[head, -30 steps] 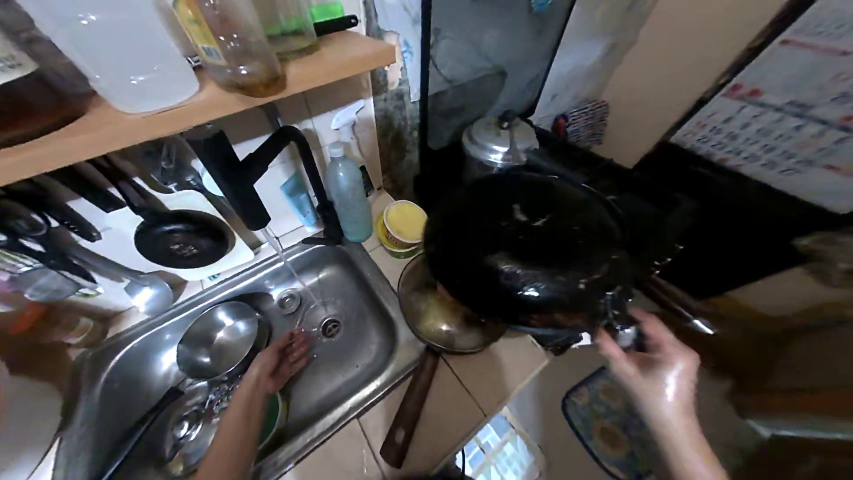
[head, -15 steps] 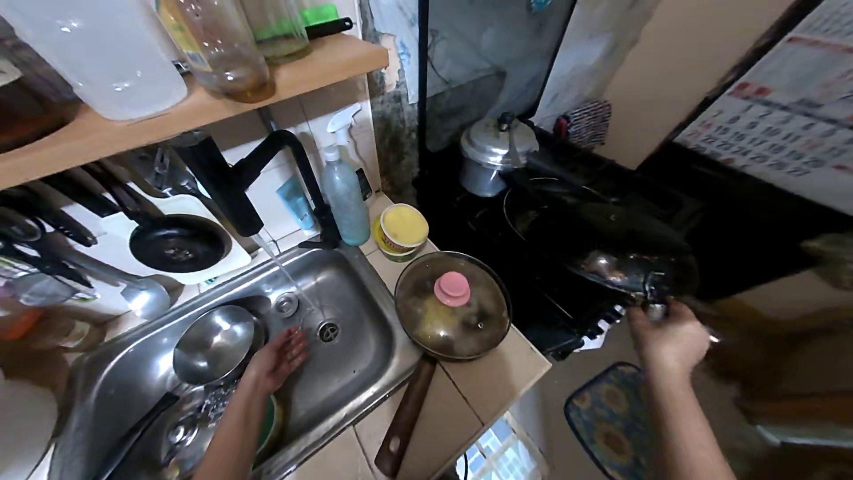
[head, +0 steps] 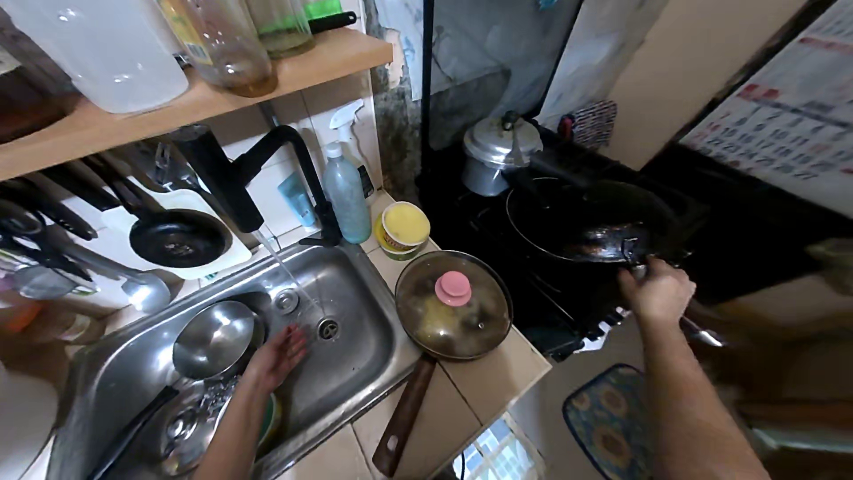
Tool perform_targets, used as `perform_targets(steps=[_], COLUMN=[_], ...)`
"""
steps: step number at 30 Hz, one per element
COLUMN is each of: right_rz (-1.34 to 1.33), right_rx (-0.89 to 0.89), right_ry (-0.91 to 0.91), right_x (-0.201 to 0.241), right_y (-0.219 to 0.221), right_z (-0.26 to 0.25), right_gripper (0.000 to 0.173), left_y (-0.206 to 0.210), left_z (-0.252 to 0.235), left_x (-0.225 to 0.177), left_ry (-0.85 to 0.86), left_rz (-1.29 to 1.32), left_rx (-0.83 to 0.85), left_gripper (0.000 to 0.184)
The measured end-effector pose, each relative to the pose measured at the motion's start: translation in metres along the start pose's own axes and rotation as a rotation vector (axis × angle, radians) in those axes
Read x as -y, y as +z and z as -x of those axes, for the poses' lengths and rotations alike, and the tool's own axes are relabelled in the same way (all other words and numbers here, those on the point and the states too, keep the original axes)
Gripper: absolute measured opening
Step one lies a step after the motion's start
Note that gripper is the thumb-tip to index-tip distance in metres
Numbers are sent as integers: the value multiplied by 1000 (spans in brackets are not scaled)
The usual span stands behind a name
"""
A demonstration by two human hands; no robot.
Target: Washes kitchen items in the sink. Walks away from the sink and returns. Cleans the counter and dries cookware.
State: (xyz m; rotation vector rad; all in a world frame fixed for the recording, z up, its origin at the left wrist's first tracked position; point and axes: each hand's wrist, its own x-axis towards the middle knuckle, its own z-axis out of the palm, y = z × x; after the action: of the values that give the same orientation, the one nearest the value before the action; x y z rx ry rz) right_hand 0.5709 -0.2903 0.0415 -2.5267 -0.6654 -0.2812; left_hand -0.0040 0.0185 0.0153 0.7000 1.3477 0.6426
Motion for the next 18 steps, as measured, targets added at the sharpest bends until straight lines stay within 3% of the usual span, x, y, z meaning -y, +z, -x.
perform_targets(steps=[8, 18], right_rz=[-184, -119], right_rx=[204, 101], right_ry=[90, 330], right_x=[-9, 29], right_y=[-17, 17], right_z=[-20, 6], right_gripper=[49, 51], left_y=[6, 11], left_z=[0, 5], left_x=[0, -1], left_ry=[-2, -4], left_rz=[8, 27], left_rx=[-13, -20], left_gripper=[37, 37])
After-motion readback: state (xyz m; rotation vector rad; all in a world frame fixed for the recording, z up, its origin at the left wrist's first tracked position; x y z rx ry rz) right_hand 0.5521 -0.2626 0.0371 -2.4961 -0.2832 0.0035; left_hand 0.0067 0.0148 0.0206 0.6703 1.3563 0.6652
